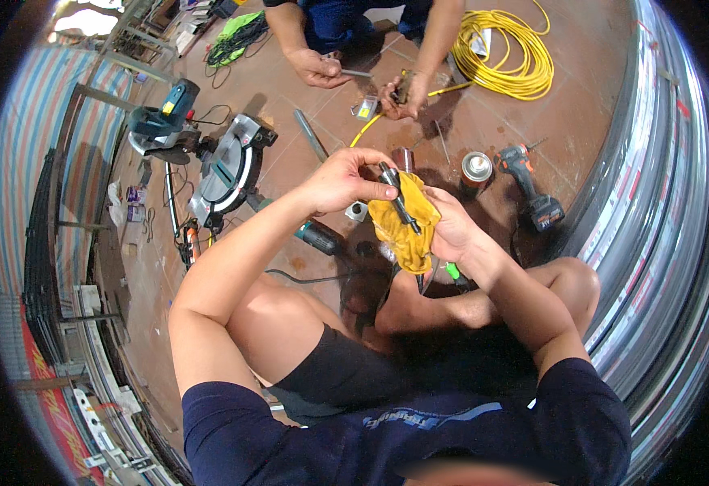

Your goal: The person sits on the floor and uses a spray can to apply lubricant to a metal block and a metal rod. They then wipe the parts with a yellow cloth and insert the rod into the block to check the fit.

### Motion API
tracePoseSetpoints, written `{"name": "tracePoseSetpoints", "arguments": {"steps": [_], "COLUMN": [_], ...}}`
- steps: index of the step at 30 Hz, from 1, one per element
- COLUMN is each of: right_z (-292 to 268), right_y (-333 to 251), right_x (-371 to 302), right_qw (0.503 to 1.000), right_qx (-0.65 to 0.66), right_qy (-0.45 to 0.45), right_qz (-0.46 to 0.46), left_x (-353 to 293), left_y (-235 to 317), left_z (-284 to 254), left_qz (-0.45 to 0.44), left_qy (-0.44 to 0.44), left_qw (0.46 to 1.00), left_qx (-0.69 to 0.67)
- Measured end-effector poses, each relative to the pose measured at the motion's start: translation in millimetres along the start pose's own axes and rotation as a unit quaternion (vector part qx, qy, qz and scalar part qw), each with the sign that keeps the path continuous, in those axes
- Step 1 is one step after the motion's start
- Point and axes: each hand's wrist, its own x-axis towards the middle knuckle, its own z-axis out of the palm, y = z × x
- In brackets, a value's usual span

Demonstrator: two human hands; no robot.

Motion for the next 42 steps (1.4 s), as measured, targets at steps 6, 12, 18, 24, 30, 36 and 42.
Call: {"name": "tracePoseSetpoints", "arguments": {"steps": [6,12,18,24,30,36,42], "right_z": [2,3,5,5,5,2,8], "right_y": [-2,3,-8,-21,-37,-35,-24], "right_x": [6,7,4,1,-11,-5,-7], "right_qw": [0.976,0.952,0.914,0.871,0.778,0.897,0.987], "right_qx": [-0.15,-0.188,-0.236,-0.326,-0.54,-0.425,-0.161], "right_qy": [0.139,0.183,0.222,0.207,0.05,-0.008,0.005], "right_qz": [-0.072,-0.157,-0.243,-0.303,-0.318,-0.123,-0.027], "left_x": [-8,-20,-32,-32,-29,-30,-29], "left_y": [12,43,63,62,64,64,76], "left_z": [12,21,39,57,43,52,48], "left_qz": [0.069,0.154,0.199,0.144,0.004,0.112,0.329], "left_qy": [0.075,0.078,0.085,0.102,0.162,0.162,0.003], "left_qw": [0.985,0.932,0.87,0.882,0.939,0.887,0.82], "left_qx": [0.14,0.319,0.442,0.436,0.303,0.417,0.468]}}
